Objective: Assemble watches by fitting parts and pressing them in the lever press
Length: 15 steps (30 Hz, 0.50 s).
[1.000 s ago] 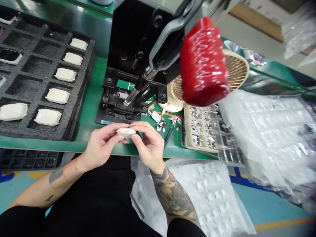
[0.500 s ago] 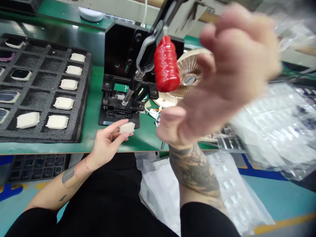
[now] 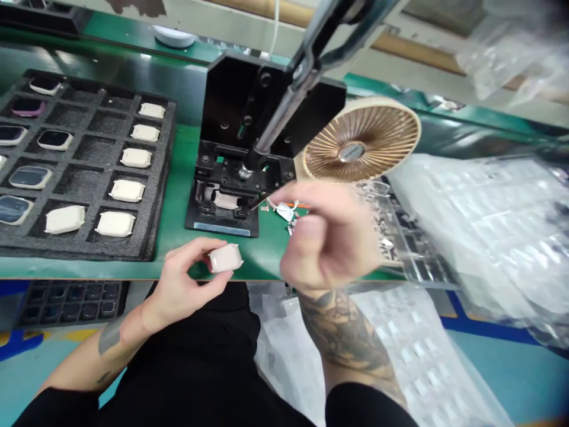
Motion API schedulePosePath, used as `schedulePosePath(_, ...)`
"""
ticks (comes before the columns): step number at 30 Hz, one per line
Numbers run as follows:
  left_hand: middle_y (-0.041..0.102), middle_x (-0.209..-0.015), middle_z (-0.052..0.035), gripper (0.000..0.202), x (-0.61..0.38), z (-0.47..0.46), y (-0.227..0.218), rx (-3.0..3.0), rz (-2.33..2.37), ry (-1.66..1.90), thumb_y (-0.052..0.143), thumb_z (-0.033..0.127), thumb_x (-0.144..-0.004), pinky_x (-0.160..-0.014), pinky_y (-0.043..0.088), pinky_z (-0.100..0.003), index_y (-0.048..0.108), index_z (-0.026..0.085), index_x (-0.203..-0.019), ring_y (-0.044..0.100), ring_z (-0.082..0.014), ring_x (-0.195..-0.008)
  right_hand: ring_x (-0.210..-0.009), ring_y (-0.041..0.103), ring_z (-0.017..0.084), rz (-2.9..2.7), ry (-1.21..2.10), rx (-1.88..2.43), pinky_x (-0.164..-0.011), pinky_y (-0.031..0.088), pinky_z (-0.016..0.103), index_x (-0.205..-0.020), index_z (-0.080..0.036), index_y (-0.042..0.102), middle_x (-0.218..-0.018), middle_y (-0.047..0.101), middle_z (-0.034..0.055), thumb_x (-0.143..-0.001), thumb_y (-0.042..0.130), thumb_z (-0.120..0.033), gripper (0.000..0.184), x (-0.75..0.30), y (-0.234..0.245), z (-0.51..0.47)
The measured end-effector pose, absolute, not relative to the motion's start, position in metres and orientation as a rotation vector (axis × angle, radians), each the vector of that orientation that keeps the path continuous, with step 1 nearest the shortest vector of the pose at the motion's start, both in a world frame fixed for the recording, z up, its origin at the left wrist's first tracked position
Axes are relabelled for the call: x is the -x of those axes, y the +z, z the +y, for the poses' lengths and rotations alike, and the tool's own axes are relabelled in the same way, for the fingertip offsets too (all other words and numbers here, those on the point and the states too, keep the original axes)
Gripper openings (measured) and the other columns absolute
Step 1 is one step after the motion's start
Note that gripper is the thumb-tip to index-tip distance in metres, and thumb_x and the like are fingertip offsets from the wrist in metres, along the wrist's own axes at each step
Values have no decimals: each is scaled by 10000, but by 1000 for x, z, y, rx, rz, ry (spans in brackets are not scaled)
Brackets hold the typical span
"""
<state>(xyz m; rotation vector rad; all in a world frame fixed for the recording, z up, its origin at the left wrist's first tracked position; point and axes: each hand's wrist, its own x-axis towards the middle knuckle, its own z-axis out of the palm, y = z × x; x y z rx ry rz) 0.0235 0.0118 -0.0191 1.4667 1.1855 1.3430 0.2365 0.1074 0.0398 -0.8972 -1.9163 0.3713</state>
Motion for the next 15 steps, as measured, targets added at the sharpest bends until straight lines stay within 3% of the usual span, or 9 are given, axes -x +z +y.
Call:
schedulePosePath(2,860,-1160,-69,319,-14,6,-20,-1542,1282,1345,883,214,-943,-868,678,-298,809,232,-1253,822,-211,-975,-1115,832,271,-2120,305,734,-1009,743,483,-1386,-277,750,-1194,832,74,-1128,599,-280,298,-235,27,106)
schedulePosePath(5,865,-1128,-60,345,-11,5,-21,-1618,1330,1335,875,201,-933,-850,688,-303,802,223,-1270,819,-204,-918,-1454,698,354,-2456,287,758,-1228,641,604,-1633,-210,600,-1553,704,179,-1117,535,-186,521,-232,3,118)
schedulePosePath(7,866,-1135,-67,357,-15,9,-20,-1704,1304,1342,858,186,-935,-849,692,-308,787,215,-1284,818,-203,-903,-1582,584,413,-2573,293,844,-1301,555,691,-1710,-163,510,-1667,599,231,-1112,484,-177,599,-225,-12,132)
schedulePosePath(11,824,-1211,-110,344,-21,13,-13,-1807,1240,1380,823,189,-983,-889,693,-324,753,207,-1320,808,-226,-1023,-1425,682,443,-2573,212,943,-1209,601,690,-1649,-158,576,-1504,692,247,-1083,476,-142,575,-207,-26,152)
schedulePosePath(15,738,-1294,-151,382,-15,8,-9,-1959,1364,1405,808,200,-1032,-1034,670,-376,732,191,-1406,758,-255,-1188,-1376,703,433,-2537,243,961,-1164,628,669,-1540,-168,663,-1418,731,227,-1089,467,-137,492,-204,-20,149)
